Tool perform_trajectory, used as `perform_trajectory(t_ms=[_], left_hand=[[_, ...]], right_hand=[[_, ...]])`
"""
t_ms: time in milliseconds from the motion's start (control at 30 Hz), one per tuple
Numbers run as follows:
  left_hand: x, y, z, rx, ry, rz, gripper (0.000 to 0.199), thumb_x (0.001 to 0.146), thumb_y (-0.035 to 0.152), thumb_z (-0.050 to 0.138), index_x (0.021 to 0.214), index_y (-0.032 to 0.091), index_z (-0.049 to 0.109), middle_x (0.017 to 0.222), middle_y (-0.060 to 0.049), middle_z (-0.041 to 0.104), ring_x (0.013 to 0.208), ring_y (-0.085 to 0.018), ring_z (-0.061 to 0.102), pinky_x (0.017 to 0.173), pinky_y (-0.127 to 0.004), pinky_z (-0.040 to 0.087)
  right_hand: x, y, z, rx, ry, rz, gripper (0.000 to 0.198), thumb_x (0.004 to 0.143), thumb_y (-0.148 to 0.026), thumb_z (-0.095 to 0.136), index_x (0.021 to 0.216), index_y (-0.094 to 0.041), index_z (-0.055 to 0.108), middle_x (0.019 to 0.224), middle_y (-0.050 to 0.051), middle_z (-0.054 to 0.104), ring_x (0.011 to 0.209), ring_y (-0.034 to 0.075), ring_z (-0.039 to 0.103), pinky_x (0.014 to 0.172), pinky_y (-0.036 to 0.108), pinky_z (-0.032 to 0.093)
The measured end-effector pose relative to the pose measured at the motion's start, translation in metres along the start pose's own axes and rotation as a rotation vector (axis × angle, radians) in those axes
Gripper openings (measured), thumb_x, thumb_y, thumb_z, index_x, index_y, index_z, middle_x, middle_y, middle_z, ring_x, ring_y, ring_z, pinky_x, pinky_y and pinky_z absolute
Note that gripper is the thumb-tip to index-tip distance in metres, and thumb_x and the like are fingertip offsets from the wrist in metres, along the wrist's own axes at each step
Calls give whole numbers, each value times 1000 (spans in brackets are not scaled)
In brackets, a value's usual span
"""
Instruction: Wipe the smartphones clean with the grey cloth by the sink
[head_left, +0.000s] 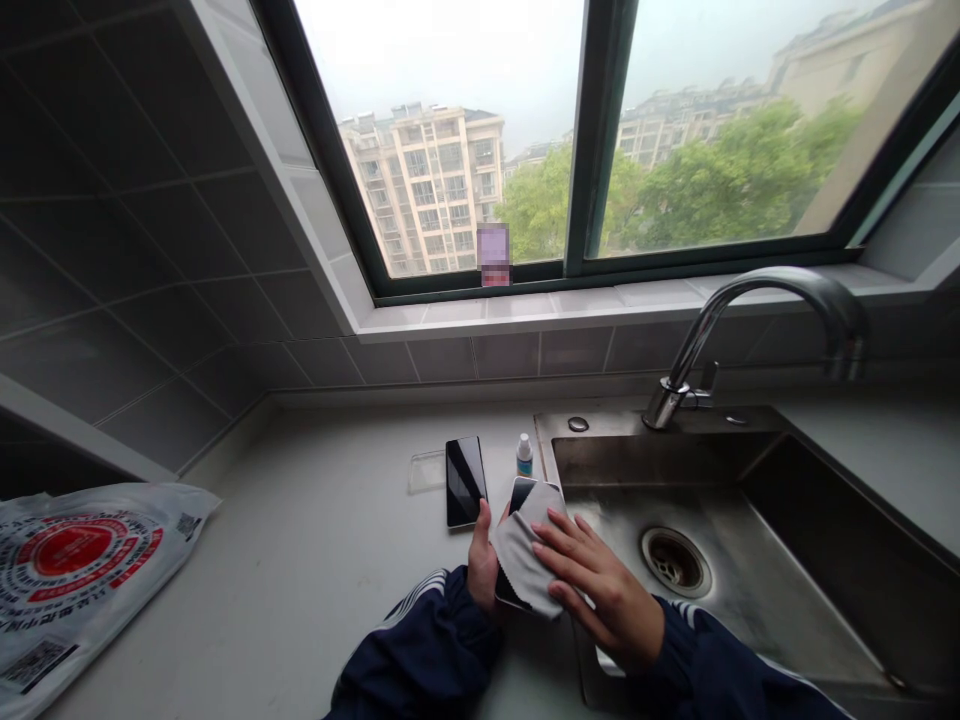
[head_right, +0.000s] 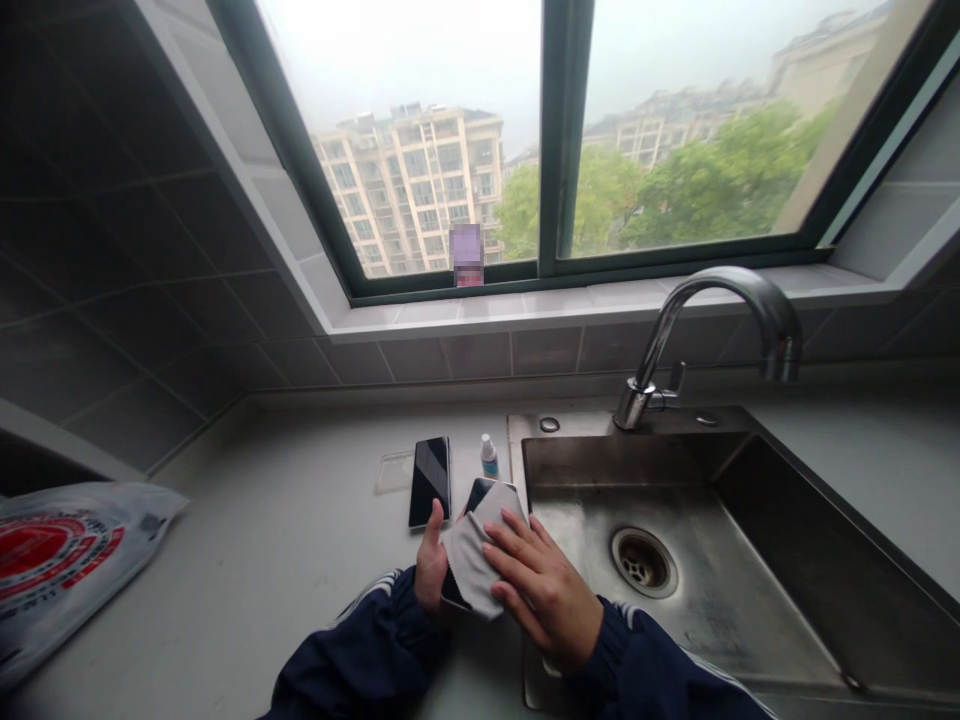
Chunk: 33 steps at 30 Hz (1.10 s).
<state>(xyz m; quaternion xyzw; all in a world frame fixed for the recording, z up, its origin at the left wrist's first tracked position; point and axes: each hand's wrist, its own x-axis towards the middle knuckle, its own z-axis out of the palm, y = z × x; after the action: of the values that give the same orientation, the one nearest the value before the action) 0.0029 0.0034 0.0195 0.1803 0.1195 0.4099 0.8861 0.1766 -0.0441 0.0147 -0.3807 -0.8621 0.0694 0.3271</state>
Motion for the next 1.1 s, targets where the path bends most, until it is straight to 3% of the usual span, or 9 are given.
perform_trajectory(t_ms=[200, 333, 500, 600, 767, 867, 967, 1100], left_hand=[[-3, -3, 0, -121, 32, -78, 80, 80, 72, 43, 125, 6, 54, 119, -18, 62, 126, -30, 48, 111, -43, 27], [-4, -5, -1, -67, 74, -49, 80, 80, 74, 39, 128, 10, 51, 115, -18, 64, 116, -32, 56, 108, -50, 30], [-2, -6, -5, -32, 127, 25, 72, 82, 73, 37, 121, 16, 58, 102, -13, 69, 100, -28, 64, 103, -48, 37], [-1, -7, -6, -37, 139, 63, 67, 81, 70, 43, 118, 16, 58, 102, -12, 68, 102, -25, 64, 105, -45, 37], [-2, -11, -8, 94, 48, -63, 85, 73, 79, 44, 132, 17, 52, 121, -14, 62, 121, -32, 53, 106, -46, 37], [-3, -15, -13, 199, -28, -140, 94, 67, 87, 38, 127, 18, 59, 124, -13, 61, 126, -34, 48, 105, -46, 39], [-3, -16, -18, 230, -85, -172, 93, 64, 89, 38, 120, 19, 64, 125, -13, 61, 130, -33, 45, 107, -44, 36], [-4, -17, -22, 206, -139, -141, 88, 67, 85, 42, 126, 23, 60, 136, -11, 54, 137, -30, 35, 114, -44, 26]], right_hand=[[0, -8, 1, -48, -62, -17, 47, 96, -29, 47, 142, -23, 44, 148, 6, 39, 142, 29, 24, 115, 55, 18], [1, -13, 2, -50, -82, -28, 47, 94, -32, 52, 140, -24, 46, 147, 5, 41, 142, 28, 26, 116, 56, 11], [0, -13, 8, -59, -70, -91, 46, 93, -24, 54, 139, -23, 47, 145, 6, 45, 140, 27, 29, 116, 54, 18], [0, -12, 9, -89, -72, -115, 48, 93, -20, 53, 140, -21, 44, 144, 8, 46, 139, 28, 31, 113, 54, 26], [0, -16, 10, -79, -33, -106, 50, 92, -20, 54, 141, -17, 43, 145, 11, 44, 140, 29, 30, 109, 50, 38], [1, -20, 11, -57, -16, -110, 54, 92, -21, 54, 144, -16, 40, 147, 12, 41, 140, 30, 28, 109, 49, 38], [3, -24, 9, -45, -28, -83, 59, 92, -20, 54, 147, -14, 35, 150, 13, 35, 141, 30, 26, 111, 49, 36], [3, -25, 7, -42, -73, -21, 65, 92, -25, 55, 150, -13, 28, 153, 12, 28, 142, 31, 23, 112, 48, 34]])
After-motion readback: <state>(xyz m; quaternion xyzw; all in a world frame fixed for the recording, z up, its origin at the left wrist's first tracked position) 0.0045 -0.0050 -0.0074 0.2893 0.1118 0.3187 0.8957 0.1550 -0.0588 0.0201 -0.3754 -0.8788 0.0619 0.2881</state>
